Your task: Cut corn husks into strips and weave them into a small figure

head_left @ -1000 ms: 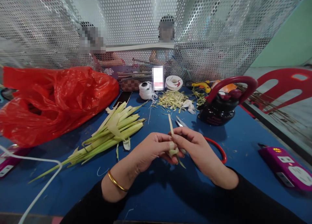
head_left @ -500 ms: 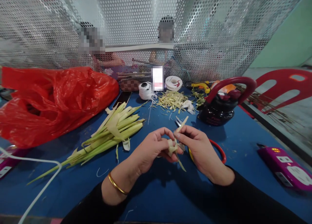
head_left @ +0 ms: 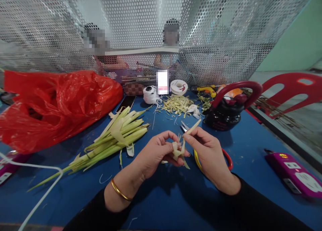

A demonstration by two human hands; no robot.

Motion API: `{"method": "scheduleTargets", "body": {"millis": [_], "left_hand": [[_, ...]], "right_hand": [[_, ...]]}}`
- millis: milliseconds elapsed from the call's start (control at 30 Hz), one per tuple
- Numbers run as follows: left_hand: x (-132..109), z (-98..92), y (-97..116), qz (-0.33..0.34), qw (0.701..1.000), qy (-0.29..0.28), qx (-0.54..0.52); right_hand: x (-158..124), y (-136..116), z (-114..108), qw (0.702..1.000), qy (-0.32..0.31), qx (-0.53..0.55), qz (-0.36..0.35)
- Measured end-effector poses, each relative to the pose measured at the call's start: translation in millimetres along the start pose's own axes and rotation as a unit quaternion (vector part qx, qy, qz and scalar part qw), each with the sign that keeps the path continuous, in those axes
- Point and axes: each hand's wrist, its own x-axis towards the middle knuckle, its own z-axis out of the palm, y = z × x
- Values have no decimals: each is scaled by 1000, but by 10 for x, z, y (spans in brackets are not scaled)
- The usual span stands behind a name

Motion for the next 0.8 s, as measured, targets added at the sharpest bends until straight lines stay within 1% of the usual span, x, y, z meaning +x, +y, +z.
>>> {"method": "scheduleTargets", "body": {"millis": [133, 233, 333, 367, 467, 500, 600, 633, 667, 700, 800], "left_hand": [[-3, 4, 0, -10, 1000, 4, 14], [-13, 8, -12, -34, 999, -22, 34], [-15, 10, -21, -48, 997, -40, 39], [-13, 8, -20, -45, 998, -36, 31], [0, -5, -2, -27, 1000, 2, -13], [5, -14, 10, -19, 999, 16, -28], [14, -47, 49, 3, 998, 48, -52], [15, -59, 61, 8, 997, 57, -53], [16, -70, 69, 11, 996, 67, -52], [16, -80, 75, 13, 996, 76, -50], [17, -93, 79, 19, 994, 101, -38]], "right_hand": [[11, 8, -1, 1000, -5, -16, -15], [10, -3, 1, 998, -15, -44, -45], [9, -12, 6, 996, -25, -73, -40], [12, -16, 8, 996, -21, -78, -27], [37, -38, 13, 997, -7, -71, 27], [48, -50, 13, 996, -21, -66, 47], [76, -96, 9, 988, -116, -62, 85], [81, -113, 5, 983, -143, -65, 96], [84, -130, -1, 980, -157, -65, 107], [84, -148, -8, 979, -157, -61, 116], [74, -200, -35, 986, -119, -20, 118]]}}
